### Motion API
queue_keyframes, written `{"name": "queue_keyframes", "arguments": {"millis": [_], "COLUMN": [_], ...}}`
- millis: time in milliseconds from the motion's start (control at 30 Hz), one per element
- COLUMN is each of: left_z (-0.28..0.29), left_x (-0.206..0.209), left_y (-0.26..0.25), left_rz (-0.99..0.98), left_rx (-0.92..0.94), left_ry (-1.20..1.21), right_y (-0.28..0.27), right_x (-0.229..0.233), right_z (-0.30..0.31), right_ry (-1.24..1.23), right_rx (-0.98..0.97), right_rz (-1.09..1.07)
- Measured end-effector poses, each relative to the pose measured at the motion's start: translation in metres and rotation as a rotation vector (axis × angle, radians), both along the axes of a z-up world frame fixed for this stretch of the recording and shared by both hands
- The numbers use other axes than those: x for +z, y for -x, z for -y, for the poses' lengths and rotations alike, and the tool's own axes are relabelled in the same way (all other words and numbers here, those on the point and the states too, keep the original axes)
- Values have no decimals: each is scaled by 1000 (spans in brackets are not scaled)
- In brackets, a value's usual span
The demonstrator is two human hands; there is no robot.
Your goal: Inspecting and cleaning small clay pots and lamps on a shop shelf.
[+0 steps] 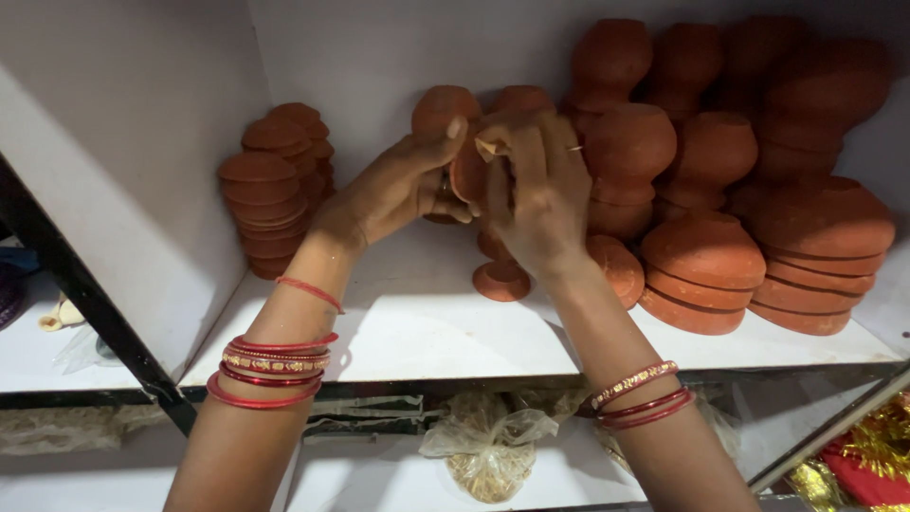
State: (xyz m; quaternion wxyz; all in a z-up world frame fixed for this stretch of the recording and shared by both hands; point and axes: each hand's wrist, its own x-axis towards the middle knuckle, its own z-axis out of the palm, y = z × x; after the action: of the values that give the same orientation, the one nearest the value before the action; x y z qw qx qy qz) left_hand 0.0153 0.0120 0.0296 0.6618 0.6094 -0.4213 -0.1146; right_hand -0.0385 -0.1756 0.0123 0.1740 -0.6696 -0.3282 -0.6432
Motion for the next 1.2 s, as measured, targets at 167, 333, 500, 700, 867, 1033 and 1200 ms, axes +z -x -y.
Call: {"name": "queue_keyframes", "arguments": {"millis": [167,333,500,700,867,1033,1200], "left_z": [0,-3,-3,10,7,1,-25], "left_x": [3,2,5,-7,-11,-2,17], "left_y": [0,-5,-10,-8,-7,-24,5], "left_rz": [109,186,18,-91,-24,129,826], "left_rx": [20,161,284,92,-113,266,1017], "left_ry": [72,98,327,113,106,145,82], "right_y": [-3,-2,1,0,-1,3,0], "right_x": [-2,-3,-1,-1,-1,-1,-4], "right_z": [2,2,-2,2,2,-5,-4], "right_ry": [-26,-28,34,-74,-90,26,120], "right_rx": [72,102,103,127,109,162,17], "right_rz": [-126,-116,-47,-195,-188,-127,-85]}}
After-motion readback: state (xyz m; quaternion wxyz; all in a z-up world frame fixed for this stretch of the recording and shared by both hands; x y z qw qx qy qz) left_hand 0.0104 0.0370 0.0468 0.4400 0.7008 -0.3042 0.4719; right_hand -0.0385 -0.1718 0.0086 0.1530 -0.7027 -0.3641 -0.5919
